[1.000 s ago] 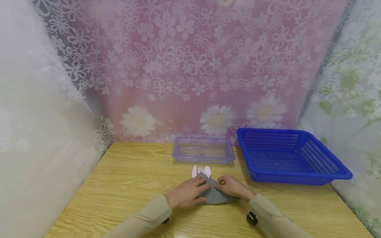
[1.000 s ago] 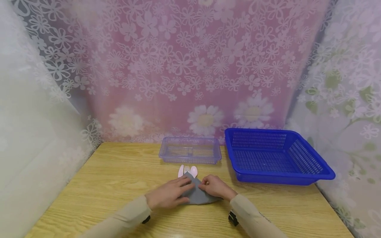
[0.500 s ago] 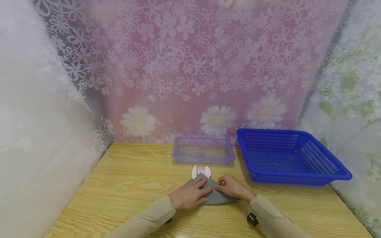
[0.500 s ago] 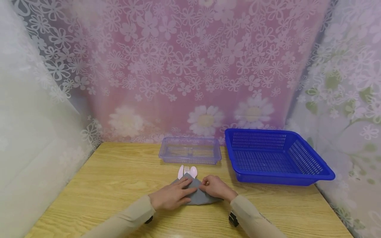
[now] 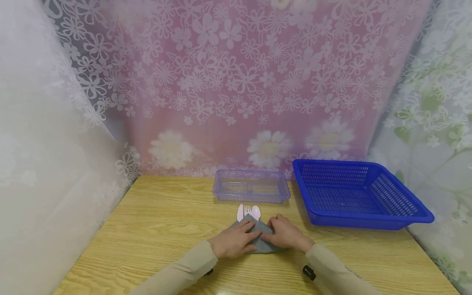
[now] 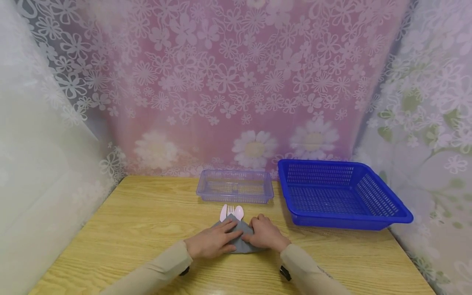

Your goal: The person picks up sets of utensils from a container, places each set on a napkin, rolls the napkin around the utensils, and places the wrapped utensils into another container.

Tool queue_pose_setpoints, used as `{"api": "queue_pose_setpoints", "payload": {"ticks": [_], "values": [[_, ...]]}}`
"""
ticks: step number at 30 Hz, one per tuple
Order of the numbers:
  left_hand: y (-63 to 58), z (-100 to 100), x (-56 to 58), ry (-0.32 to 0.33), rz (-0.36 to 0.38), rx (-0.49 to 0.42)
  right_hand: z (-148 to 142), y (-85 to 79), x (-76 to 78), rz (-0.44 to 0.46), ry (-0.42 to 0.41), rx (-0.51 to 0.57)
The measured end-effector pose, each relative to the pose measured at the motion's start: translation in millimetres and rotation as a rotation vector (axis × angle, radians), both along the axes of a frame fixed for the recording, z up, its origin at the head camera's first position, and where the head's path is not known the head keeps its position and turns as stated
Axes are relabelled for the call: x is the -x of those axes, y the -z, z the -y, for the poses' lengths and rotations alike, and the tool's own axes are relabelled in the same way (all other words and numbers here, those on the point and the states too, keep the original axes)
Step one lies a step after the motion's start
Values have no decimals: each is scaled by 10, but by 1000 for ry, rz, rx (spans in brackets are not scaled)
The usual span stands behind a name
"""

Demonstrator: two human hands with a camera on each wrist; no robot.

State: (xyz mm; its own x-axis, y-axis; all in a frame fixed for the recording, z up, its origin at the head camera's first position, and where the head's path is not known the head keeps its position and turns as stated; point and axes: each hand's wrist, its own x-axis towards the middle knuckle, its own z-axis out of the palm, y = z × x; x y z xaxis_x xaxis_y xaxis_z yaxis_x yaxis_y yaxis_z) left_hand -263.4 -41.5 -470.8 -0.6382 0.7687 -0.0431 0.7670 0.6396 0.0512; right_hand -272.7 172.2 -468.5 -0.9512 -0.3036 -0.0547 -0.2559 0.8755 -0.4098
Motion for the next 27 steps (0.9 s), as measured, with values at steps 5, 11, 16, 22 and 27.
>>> {"api": "queue_pose_setpoints", "payload": {"ticks": [5, 11, 16, 22, 27], "values": [[19, 1, 1, -2, 9, -12, 35, -48, 10, 48, 9, -19], [6, 12, -13, 9, 21, -26, 64, -115, 12, 132, 5, -47], [-1, 11, -15, 20, 40, -39, 20, -149, 41, 173, 23, -114], [-14, 7, -14, 8, 52, -36, -51, -96, 64, 255, -10, -28], [-12, 6, -9, 1, 50, -28, -79, -44, 99, 404, -52, 207]]}}
